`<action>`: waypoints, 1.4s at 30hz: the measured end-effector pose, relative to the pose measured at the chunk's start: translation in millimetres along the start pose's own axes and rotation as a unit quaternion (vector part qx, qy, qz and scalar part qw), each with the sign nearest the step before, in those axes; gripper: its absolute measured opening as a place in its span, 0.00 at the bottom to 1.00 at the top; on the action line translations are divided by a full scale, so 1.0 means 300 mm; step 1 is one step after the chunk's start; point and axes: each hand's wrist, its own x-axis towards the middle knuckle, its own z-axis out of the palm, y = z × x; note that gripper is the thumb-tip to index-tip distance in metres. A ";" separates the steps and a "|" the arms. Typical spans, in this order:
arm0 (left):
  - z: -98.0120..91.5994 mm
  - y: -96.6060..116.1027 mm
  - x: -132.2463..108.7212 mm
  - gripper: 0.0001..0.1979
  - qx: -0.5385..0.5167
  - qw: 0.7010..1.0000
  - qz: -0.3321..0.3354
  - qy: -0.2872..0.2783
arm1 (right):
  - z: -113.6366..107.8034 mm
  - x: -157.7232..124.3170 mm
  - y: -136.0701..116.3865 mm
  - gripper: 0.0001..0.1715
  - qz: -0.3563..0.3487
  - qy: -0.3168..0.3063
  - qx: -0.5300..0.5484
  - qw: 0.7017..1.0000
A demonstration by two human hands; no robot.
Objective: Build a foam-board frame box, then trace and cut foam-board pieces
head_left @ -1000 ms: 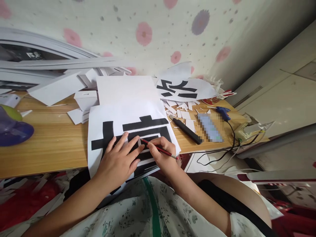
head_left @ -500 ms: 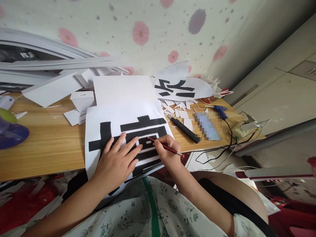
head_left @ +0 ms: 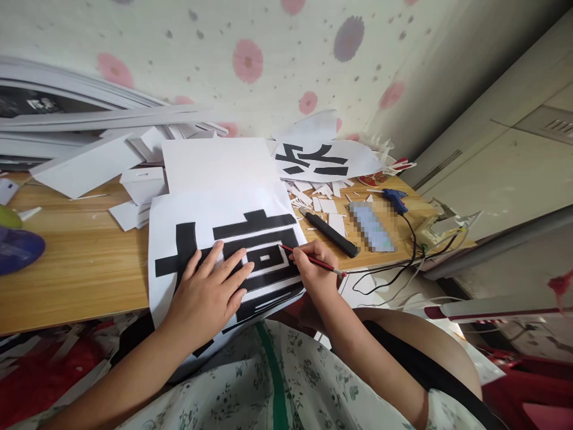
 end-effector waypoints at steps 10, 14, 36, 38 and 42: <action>-0.005 0.085 0.096 0.21 -0.046 0.998 0.025 -0.046 | 0.001 0.016 -0.018 0.11 -0.022 -0.005 0.028 0.999; 0.013 0.120 0.130 0.23 -0.051 0.997 0.013 -0.054 | 0.001 0.019 -0.020 0.11 -0.018 -0.014 0.046 0.999; 0.018 0.136 0.140 0.24 -0.039 0.997 -0.001 -0.073 | -0.035 0.026 0.015 0.11 0.009 -0.051 0.141 0.989; 0.016 0.136 0.140 0.24 -0.041 0.996 -0.002 -0.076 | -0.037 0.026 0.016 0.11 0.011 -0.062 0.159 0.985; 0.013 0.139 0.142 0.23 -0.043 0.996 -0.004 -0.077 | -0.038 0.024 0.017 0.11 0.011 -0.064 0.185 0.981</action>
